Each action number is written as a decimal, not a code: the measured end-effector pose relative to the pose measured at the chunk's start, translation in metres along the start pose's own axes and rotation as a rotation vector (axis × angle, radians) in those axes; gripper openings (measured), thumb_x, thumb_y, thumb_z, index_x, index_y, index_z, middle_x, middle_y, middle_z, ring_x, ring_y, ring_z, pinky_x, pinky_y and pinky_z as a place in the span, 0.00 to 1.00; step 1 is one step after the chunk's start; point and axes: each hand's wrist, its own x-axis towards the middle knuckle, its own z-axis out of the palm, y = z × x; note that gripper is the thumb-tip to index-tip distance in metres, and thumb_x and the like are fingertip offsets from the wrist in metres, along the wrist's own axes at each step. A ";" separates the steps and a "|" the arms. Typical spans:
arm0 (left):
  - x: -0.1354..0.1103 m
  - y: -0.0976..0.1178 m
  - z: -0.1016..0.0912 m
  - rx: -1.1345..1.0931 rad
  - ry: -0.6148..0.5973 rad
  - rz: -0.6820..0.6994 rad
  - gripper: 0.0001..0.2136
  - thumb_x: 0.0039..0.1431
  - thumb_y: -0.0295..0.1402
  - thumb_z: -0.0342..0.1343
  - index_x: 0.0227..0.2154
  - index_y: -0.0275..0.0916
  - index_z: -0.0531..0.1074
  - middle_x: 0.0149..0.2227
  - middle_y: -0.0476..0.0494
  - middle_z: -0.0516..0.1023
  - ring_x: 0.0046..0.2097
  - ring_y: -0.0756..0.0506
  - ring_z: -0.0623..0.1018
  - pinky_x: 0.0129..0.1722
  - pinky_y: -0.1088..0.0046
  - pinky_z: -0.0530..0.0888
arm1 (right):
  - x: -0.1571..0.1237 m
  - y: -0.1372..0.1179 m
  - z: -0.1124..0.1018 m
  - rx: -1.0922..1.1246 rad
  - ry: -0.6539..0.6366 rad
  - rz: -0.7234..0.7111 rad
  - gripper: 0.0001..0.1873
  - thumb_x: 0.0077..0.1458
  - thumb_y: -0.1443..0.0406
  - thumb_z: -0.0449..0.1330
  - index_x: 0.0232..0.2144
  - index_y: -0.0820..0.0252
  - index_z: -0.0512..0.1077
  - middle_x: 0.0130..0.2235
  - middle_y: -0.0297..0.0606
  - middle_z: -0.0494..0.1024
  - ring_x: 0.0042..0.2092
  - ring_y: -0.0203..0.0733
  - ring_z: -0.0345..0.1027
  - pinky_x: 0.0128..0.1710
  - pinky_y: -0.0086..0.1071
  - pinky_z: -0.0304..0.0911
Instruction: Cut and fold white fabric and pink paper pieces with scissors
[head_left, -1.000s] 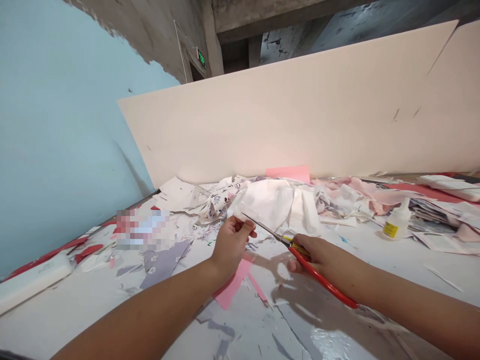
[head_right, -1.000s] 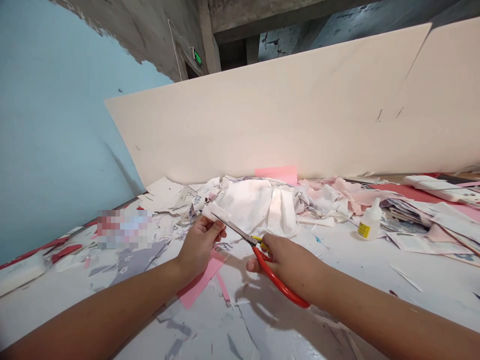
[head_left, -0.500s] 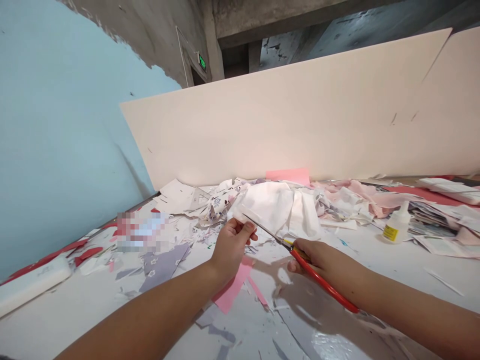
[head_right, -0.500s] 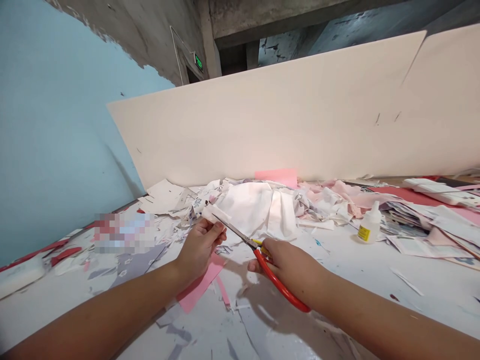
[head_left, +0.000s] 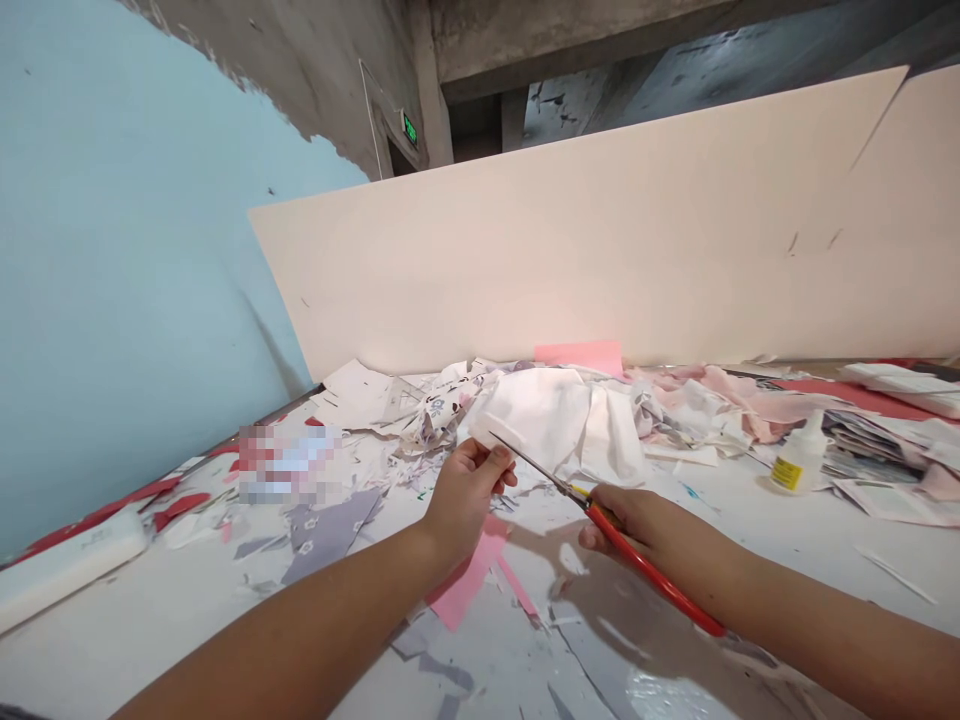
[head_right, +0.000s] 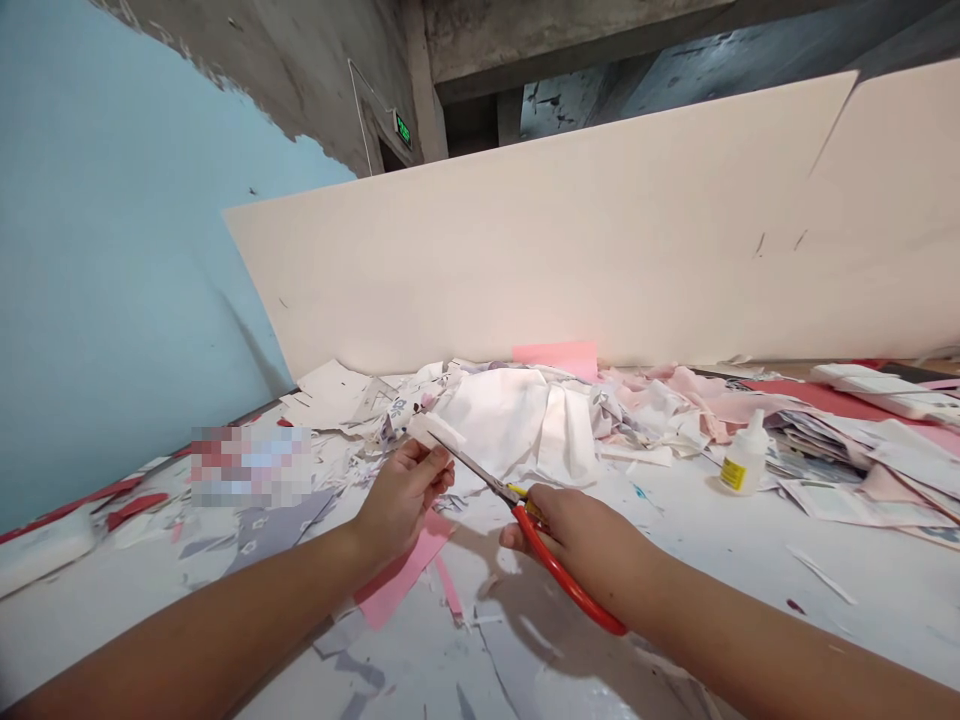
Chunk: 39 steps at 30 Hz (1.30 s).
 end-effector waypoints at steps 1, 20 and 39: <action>0.000 0.000 0.000 0.002 -0.003 -0.002 0.09 0.45 0.37 0.56 0.26 0.36 0.65 0.23 0.51 0.66 0.24 0.55 0.66 0.24 0.78 0.61 | 0.000 0.000 0.000 -0.007 0.006 -0.003 0.18 0.48 0.49 0.47 0.22 0.58 0.59 0.23 0.33 0.68 0.23 0.35 0.59 0.20 0.25 0.50; -0.001 0.003 0.000 0.006 -0.004 -0.015 0.10 0.44 0.38 0.56 0.23 0.36 0.64 0.22 0.50 0.66 0.24 0.55 0.66 0.24 0.78 0.61 | 0.002 0.005 0.004 -0.085 0.045 -0.019 0.20 0.48 0.48 0.47 0.19 0.58 0.57 0.21 0.33 0.68 0.22 0.35 0.58 0.20 0.25 0.50; 0.002 0.006 -0.003 0.039 0.003 0.026 0.09 0.47 0.38 0.52 0.21 0.38 0.64 0.20 0.51 0.67 0.23 0.54 0.67 0.27 0.76 0.64 | -0.008 -0.004 0.003 0.183 -0.072 -0.021 0.14 0.49 0.53 0.48 0.23 0.58 0.54 0.24 0.30 0.63 0.24 0.32 0.52 0.21 0.25 0.52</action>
